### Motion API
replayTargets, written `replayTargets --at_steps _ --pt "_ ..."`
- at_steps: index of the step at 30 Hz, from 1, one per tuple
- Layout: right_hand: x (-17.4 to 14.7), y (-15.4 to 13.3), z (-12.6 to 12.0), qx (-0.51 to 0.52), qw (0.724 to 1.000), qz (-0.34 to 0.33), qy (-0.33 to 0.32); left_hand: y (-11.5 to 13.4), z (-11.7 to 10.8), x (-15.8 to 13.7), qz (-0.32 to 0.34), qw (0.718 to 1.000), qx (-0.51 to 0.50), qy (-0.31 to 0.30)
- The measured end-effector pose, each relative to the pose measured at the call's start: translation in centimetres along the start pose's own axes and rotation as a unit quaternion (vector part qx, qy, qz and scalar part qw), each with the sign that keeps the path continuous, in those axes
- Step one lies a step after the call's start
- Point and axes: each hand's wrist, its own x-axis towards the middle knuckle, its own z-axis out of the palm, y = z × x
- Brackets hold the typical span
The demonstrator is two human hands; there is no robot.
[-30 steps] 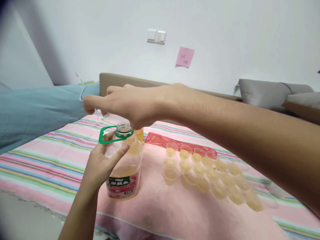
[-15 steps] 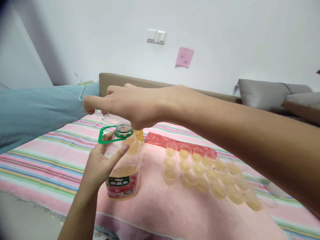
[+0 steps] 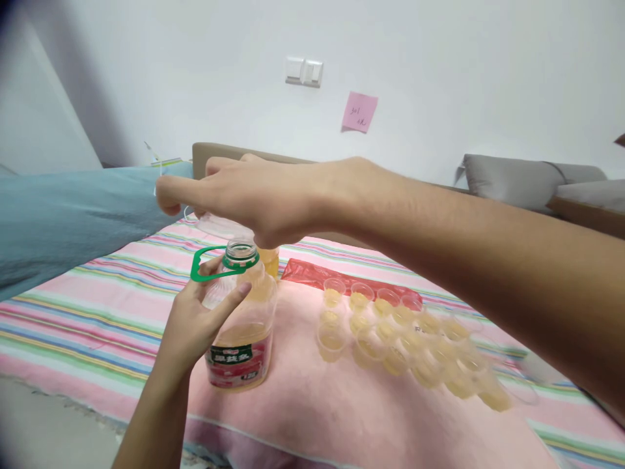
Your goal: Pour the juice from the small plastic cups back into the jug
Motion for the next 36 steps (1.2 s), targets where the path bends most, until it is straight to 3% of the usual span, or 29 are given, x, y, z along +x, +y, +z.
replayTargets --at_steps 7,15,23,29,36 --pt "0.2 -0.5 0.2 -0.017 0.999 -0.021 -0.038 0.4 0.0 0.0 -0.001 1.0 -0.01 -0.003" --pt "0.3 -0.4 0.3 -0.026 0.999 -0.035 -0.025 0.5 0.2 0.0 0.0 1.0 -0.009 0.002" --pt "0.0 1.2 0.5 -0.001 0.998 -0.043 0.044 0.3 0.0 -0.1 -0.004 1.0 -0.007 0.005" --pt "0.1 0.9 0.9 -0.011 0.997 -0.074 0.018 0.4 0.0 -0.1 -0.003 1.0 -0.008 0.001" --pt "0.0 1.3 0.5 0.012 0.999 -0.046 0.019 0.0 0.1 -0.1 -0.017 1.0 -0.005 0.008"
